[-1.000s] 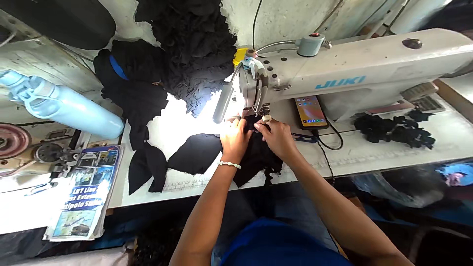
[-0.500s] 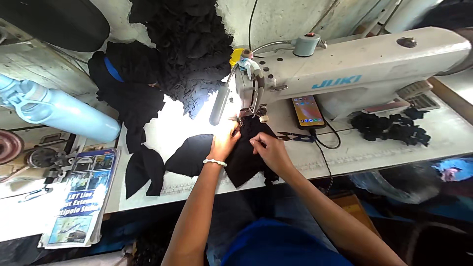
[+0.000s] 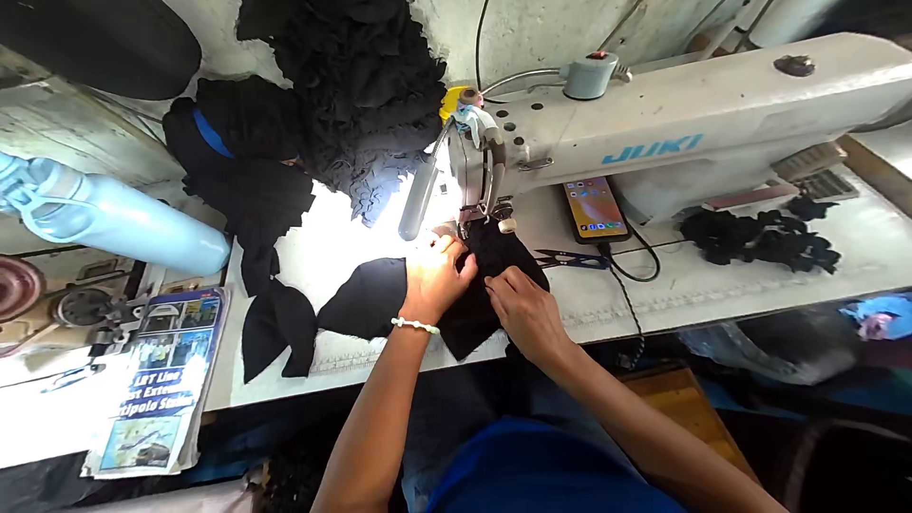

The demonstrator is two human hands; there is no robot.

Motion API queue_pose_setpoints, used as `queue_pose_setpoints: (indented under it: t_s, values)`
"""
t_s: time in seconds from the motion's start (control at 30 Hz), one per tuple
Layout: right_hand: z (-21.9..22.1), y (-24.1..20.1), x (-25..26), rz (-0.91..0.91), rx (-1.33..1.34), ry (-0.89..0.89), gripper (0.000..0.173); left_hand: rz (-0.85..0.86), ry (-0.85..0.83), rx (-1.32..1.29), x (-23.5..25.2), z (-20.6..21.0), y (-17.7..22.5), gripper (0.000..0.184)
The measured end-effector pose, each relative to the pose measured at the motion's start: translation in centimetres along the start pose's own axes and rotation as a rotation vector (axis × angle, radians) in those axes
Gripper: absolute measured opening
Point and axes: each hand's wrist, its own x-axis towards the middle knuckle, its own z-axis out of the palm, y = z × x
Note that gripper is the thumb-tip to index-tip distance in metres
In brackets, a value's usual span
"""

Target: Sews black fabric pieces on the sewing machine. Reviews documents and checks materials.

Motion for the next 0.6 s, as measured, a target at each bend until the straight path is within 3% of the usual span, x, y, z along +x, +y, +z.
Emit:
queue_pose_setpoints:
  t_s: [0.07, 0.17, 0.27, 0.33, 0.47, 0.6]
  values:
    - [0.1, 0.0, -0.3, -0.040, -0.049, -0.024, 0.013, -0.052, 0.018, 0.053, -0.4, 0.3, 0.9, 0.028]
    - [-0.3, 0.2, -0.5, -0.063, -0.058, -0.079, 0.012, -0.071, 0.075, 0.146, -1.3, 1.2, 1.9, 0.020]
    - [-1.9, 0.4, 0.9, -0.011, 0.050, -0.179, 0.019, -0.064, 0.071, 0.153, -1.8, 1.4, 1.9, 0.019]
    - [-2.2, 0.9, 2.7, 0.003, 0.128, -0.154, 0.017, -0.051, 0.070, 0.115, -1.8, 1.3, 1.7, 0.017]
    - [0.0, 1.9, 6.3, -0.030, 0.200, -0.151, 0.018, -0.059, 0.094, 0.129, -1.9, 1.3, 1.8, 0.017]
    - [2.1, 3.7, 7.0, 0.073, 0.199, -0.214, 0.009, -0.097, 0.031, 0.094, -2.7, 1.0, 2.0, 0.029]
